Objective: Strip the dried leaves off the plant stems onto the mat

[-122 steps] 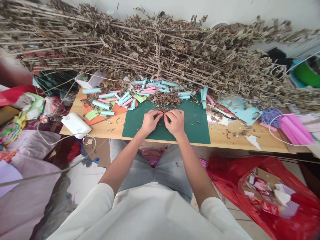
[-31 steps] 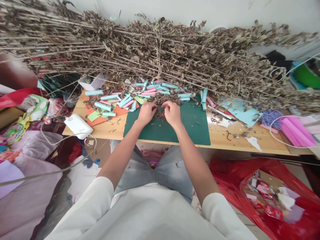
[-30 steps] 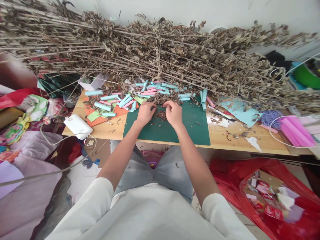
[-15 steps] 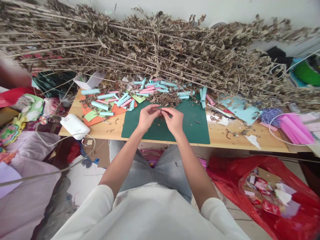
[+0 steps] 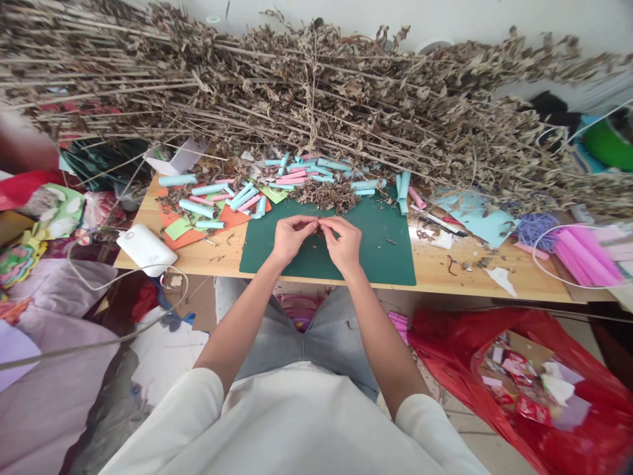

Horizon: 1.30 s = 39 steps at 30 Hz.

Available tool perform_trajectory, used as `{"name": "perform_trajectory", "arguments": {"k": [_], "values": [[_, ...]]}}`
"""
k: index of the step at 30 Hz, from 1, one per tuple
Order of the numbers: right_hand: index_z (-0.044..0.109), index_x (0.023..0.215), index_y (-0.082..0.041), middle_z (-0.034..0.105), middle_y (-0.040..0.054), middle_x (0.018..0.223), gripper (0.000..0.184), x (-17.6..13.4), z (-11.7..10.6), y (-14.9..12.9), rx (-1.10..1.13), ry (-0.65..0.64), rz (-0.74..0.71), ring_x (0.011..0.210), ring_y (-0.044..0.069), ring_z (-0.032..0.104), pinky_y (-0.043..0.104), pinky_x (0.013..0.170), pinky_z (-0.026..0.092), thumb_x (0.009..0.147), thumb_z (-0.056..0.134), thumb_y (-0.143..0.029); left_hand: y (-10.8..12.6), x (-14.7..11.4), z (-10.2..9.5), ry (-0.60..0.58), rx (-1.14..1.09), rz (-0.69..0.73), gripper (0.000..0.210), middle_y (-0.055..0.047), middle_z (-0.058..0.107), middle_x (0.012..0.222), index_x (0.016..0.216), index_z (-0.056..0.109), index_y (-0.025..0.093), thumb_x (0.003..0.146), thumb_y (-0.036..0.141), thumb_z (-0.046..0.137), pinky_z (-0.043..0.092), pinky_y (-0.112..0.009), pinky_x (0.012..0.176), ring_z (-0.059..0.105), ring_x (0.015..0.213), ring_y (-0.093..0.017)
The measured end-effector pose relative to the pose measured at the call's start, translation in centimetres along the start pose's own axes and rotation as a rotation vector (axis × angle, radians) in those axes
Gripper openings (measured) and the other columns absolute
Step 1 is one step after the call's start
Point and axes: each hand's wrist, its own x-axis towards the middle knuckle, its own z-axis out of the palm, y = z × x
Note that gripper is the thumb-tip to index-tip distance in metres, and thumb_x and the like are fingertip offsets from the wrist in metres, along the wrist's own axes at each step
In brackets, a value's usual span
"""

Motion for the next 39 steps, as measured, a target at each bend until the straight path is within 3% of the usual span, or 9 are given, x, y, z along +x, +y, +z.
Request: {"name": "perform_trajectory", "arguments": {"k": [6,10,22,28,33,39], "values": [[0.069,0.100,-0.021,0.073,0.0079,0.095,0.025,-0.2,-0.1,1.1,-0.181,0.113,0.033,0.086,0.019,0.068,0.035,0.084,0.056,0.095,0.047,-0.033,-1.0,-0.1,0.1,0.039,0.030,0.013,0.026,-0.005,0.073,0.079,0.086,0.074,0.014,0.072,0.036,0.078,0.055,-0.026,0.067,0.065,0.066,-0.013],[0.071,0.096,-0.022,0.073,0.0082,0.101,0.026,-0.1,-0.6,1.8,-0.254,0.048,-0.078,0.096,0.022,0.066,0.040,0.091,0.053,0.095,0.045,-0.024,-1.5,-0.3,0.0,0.030,-0.015,0.075,0.028,-0.003,0.071,0.081,0.091,0.070,0.016,0.073,0.035,0.080,0.054,-0.024,0.068,0.065,0.068,-0.011],[0.074,0.097,-0.024,0.075,0.0045,0.097,0.019,-0.3,-0.7,1.1,-0.103,-0.030,-0.085,0.089,0.018,0.069,0.035,0.086,0.056,0.093,0.056,-0.029,-1.4,-0.6,-0.2,-0.036,0.003,0.102,0.026,-0.005,0.074,0.083,0.089,0.074,0.015,0.076,0.037,0.078,0.056,-0.027,0.070,0.067,0.072,-0.014],[0.068,0.089,-0.021,0.071,0.0072,0.088,0.019,-0.3,-0.4,0.6,-0.266,-0.064,-0.145,0.085,0.020,0.063,0.035,0.081,0.052,0.093,0.049,-0.024,-1.3,-0.7,0.0,-0.027,0.035,0.081,0.025,-0.005,0.074,0.080,0.086,0.074,0.015,0.074,0.036,0.078,0.056,-0.027,0.066,0.067,0.068,-0.014],[0.065,0.090,-0.020,0.068,0.0082,0.085,0.020,-0.7,-0.2,0.6,-0.308,0.059,-0.091,0.084,0.021,0.061,0.036,0.079,0.052,0.094,0.045,-0.022,-1.3,-0.8,0.0,0.022,0.033,0.079,0.025,-0.005,0.074,0.080,0.086,0.075,0.015,0.073,0.036,0.079,0.056,-0.027,0.066,0.067,0.067,-0.014],[0.071,0.105,-0.023,0.073,0.0080,0.102,0.028,-1.0,-0.4,0.9,-0.202,0.063,-0.091,0.098,0.020,0.067,0.037,0.090,0.055,0.096,0.044,-0.023,-1.2,-0.7,0.0,0.033,0.045,0.126,0.023,-0.007,0.076,0.090,0.087,0.078,0.018,0.072,0.036,0.081,0.058,-0.034,0.079,0.070,0.080,-0.019]]}}
